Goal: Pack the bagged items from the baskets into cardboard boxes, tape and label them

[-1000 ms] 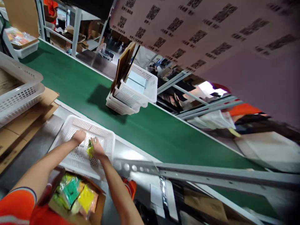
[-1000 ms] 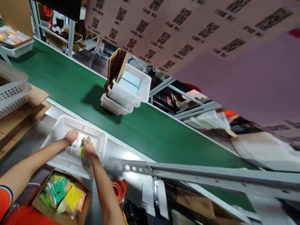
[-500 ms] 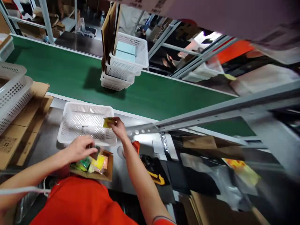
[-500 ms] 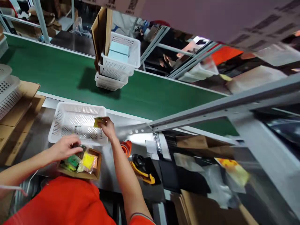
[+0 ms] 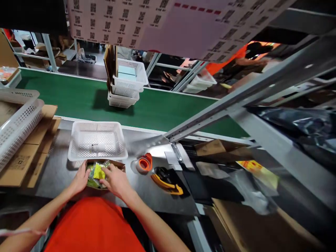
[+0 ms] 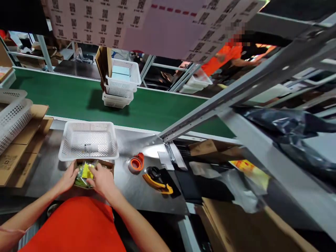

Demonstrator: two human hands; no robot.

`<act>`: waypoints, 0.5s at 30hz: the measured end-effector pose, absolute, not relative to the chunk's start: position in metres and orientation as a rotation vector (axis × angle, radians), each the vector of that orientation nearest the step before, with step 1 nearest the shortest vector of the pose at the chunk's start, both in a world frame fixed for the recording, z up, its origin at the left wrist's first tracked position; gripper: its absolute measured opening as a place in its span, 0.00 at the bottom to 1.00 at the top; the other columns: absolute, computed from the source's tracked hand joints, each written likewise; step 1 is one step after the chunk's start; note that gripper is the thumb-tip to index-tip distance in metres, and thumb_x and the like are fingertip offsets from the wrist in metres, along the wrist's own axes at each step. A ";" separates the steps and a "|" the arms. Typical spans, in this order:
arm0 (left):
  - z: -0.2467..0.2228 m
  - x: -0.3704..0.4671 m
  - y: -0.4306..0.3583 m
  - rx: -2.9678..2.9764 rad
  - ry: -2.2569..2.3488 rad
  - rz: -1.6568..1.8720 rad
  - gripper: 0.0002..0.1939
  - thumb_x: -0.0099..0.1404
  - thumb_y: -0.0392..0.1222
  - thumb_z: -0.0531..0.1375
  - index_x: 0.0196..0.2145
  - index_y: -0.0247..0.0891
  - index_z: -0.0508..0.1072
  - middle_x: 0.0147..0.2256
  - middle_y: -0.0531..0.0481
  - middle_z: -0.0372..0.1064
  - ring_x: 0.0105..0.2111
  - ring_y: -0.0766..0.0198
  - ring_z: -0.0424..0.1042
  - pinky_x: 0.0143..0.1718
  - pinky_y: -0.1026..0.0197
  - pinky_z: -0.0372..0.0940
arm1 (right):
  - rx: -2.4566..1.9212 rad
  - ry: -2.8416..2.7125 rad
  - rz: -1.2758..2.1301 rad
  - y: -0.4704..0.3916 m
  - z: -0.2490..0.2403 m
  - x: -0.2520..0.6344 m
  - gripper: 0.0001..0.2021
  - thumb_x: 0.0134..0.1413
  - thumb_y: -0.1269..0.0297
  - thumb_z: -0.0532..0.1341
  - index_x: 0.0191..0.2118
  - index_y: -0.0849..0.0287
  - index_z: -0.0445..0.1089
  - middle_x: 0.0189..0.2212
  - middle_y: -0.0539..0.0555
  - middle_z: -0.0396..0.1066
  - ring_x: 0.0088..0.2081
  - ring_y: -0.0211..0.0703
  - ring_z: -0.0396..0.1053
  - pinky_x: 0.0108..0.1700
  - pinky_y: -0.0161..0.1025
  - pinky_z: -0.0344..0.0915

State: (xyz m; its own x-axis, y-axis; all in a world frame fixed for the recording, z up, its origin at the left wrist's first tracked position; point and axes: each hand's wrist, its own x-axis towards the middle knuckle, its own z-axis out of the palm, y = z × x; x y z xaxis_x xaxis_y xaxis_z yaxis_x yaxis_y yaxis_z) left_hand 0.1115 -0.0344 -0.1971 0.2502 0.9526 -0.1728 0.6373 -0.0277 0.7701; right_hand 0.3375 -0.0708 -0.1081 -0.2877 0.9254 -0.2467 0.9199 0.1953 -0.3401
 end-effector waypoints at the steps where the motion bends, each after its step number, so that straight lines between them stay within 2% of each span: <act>1: -0.204 0.112 -0.035 1.670 1.442 0.496 0.32 0.76 0.47 0.48 0.73 0.33 0.54 0.73 0.31 0.55 0.74 0.47 0.55 0.74 0.39 0.53 | -1.699 -2.530 0.658 -0.065 -0.112 0.339 0.28 0.67 0.48 0.64 0.68 0.49 0.68 0.60 0.65 0.72 0.56 0.62 0.73 0.56 0.55 0.71; 2: -0.209 0.113 -0.035 1.603 1.421 0.488 0.32 0.77 0.47 0.47 0.74 0.35 0.53 0.74 0.32 0.53 0.75 0.49 0.53 0.74 0.41 0.52 | -1.507 -2.634 0.659 -0.058 -0.117 0.343 0.29 0.67 0.47 0.63 0.69 0.49 0.67 0.62 0.65 0.71 0.61 0.63 0.70 0.60 0.57 0.69; 4: -0.212 0.113 -0.034 1.507 1.388 0.492 0.32 0.78 0.47 0.46 0.75 0.37 0.52 0.75 0.36 0.51 0.76 0.52 0.50 0.75 0.43 0.52 | -1.155 -2.779 0.694 -0.040 -0.130 0.351 0.32 0.69 0.46 0.62 0.72 0.53 0.63 0.71 0.66 0.63 0.70 0.61 0.60 0.69 0.59 0.60; 7: -0.212 0.112 -0.033 1.441 1.350 0.482 0.32 0.79 0.46 0.44 0.77 0.39 0.49 0.77 0.41 0.47 0.76 0.54 0.47 0.75 0.45 0.51 | -0.857 -2.897 0.801 -0.014 -0.155 0.358 0.34 0.71 0.51 0.59 0.74 0.63 0.58 0.74 0.69 0.54 0.75 0.57 0.53 0.74 0.56 0.53; 9: -0.212 0.113 -0.034 1.422 1.344 0.462 0.33 0.80 0.47 0.43 0.77 0.39 0.47 0.77 0.43 0.44 0.77 0.57 0.44 0.76 0.47 0.48 | -0.818 -2.934 0.850 -0.006 -0.170 0.355 0.37 0.70 0.51 0.59 0.74 0.69 0.56 0.74 0.73 0.54 0.74 0.58 0.54 0.74 0.55 0.54; 11: -0.214 0.115 -0.034 1.401 1.341 0.457 0.33 0.80 0.49 0.41 0.77 0.37 0.46 0.78 0.43 0.41 0.77 0.58 0.41 0.77 0.49 0.45 | -0.893 -2.906 0.854 -0.004 -0.182 0.345 0.39 0.68 0.48 0.61 0.74 0.70 0.56 0.73 0.75 0.55 0.72 0.60 0.58 0.71 0.56 0.58; 13: -0.215 0.119 -0.034 1.381 1.345 0.460 0.33 0.80 0.50 0.40 0.77 0.36 0.46 0.78 0.42 0.41 0.77 0.58 0.41 0.77 0.51 0.45 | -1.005 -2.828 0.833 -0.004 -0.188 0.333 0.38 0.63 0.47 0.65 0.70 0.66 0.64 0.69 0.71 0.64 0.67 0.58 0.66 0.67 0.52 0.63; 15: -0.215 0.123 -0.035 1.367 1.354 0.472 0.34 0.80 0.51 0.41 0.77 0.35 0.47 0.78 0.40 0.41 0.77 0.57 0.42 0.76 0.51 0.46 | -1.115 -2.741 0.791 -0.003 -0.190 0.322 0.31 0.58 0.50 0.68 0.62 0.63 0.73 0.61 0.65 0.74 0.60 0.53 0.72 0.63 0.46 0.66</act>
